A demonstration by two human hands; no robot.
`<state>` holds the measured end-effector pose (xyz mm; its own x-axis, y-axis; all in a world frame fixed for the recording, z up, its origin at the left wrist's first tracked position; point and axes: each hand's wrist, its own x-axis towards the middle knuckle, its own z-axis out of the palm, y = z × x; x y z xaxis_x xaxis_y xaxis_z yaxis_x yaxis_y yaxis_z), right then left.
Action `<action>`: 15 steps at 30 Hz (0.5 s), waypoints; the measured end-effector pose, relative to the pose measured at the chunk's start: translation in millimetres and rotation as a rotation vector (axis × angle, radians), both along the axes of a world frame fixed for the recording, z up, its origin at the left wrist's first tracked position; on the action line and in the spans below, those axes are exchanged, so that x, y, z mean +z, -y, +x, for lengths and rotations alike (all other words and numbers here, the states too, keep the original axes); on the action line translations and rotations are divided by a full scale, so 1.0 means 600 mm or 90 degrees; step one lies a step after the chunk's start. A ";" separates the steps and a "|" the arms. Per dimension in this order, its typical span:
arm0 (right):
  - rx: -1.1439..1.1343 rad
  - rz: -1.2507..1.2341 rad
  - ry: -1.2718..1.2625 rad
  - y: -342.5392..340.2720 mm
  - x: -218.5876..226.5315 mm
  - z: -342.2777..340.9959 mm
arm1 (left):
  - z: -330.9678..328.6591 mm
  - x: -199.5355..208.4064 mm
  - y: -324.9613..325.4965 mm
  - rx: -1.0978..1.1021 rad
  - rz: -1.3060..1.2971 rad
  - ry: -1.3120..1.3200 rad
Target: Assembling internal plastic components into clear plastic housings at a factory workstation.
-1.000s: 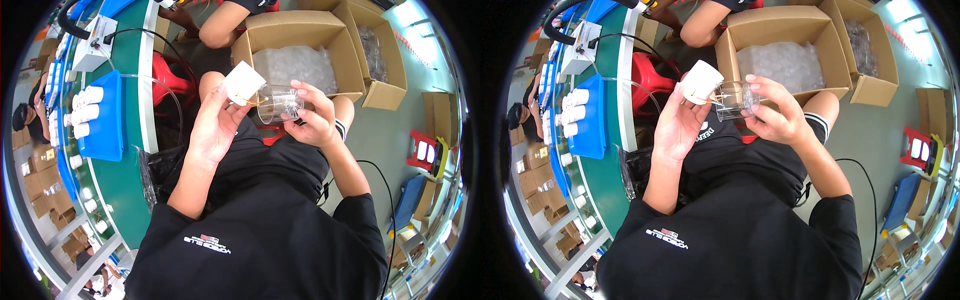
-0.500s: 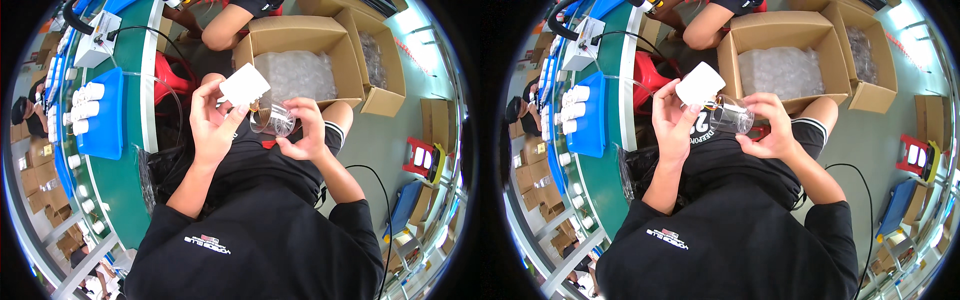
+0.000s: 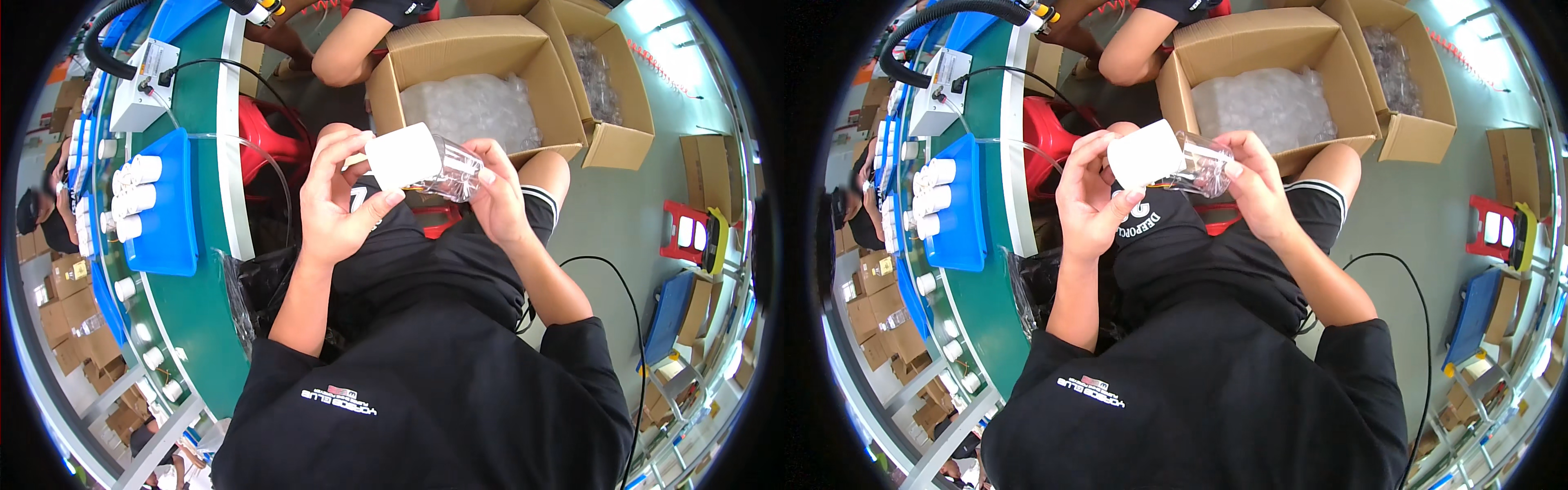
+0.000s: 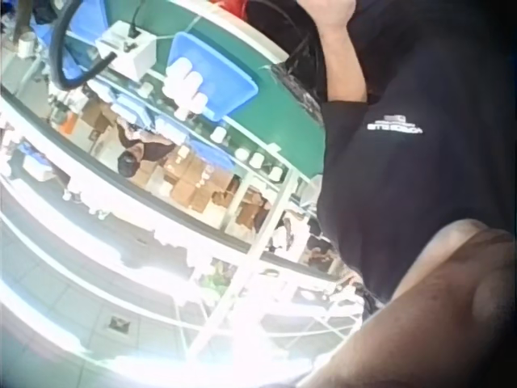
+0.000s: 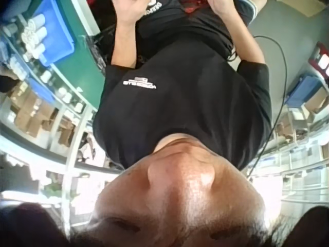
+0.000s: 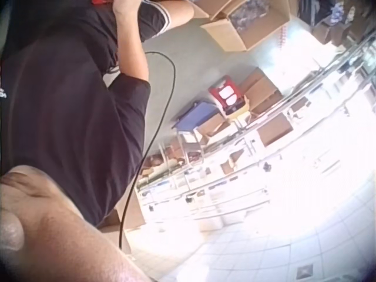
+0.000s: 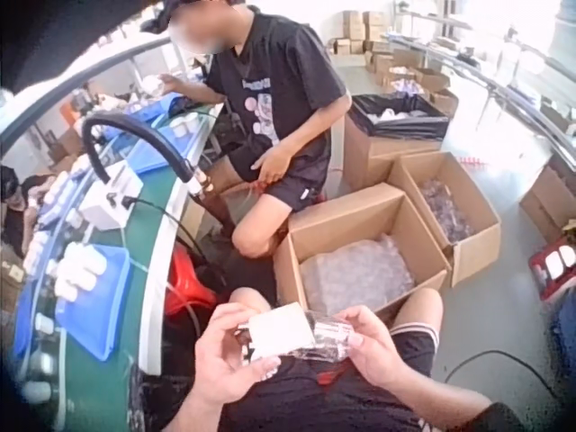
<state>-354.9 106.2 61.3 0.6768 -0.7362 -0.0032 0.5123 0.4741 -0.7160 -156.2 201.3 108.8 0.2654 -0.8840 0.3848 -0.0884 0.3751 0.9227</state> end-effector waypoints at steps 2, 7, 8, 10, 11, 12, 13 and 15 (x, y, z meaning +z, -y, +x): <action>0.027 -0.038 -0.064 0.017 0.002 -0.007 | 0.007 0.004 0.001 -0.006 0.039 0.007; 0.041 -0.137 -0.146 0.039 0.008 -0.008 | 0.010 0.007 -0.005 -0.023 0.119 -0.030; 0.041 -0.133 -0.149 0.044 0.012 -0.009 | 0.014 0.009 -0.006 -0.031 0.134 -0.022; 0.112 -0.239 -0.191 0.055 0.024 -0.012 | 0.018 0.010 -0.007 -0.041 0.152 -0.016; 0.137 -0.208 -0.172 0.055 0.026 -0.012 | 0.020 0.010 -0.006 -0.058 0.165 -0.021; 0.136 -0.205 -0.174 0.055 0.026 -0.012 | 0.020 0.008 -0.006 -0.075 0.179 -0.026; 0.137 -0.213 -0.190 0.055 0.026 -0.010 | 0.018 0.006 -0.005 -0.076 0.181 -0.026; 0.138 -0.220 -0.206 0.052 0.024 -0.005 | 0.011 0.001 -0.004 -0.088 0.185 -0.043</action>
<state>-358.1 75.3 75.5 0.8187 -0.5739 -0.0196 0.1543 0.2528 -0.9551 -149.5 203.6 109.1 0.1520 -0.9836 0.0971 0.0102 0.0998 0.9950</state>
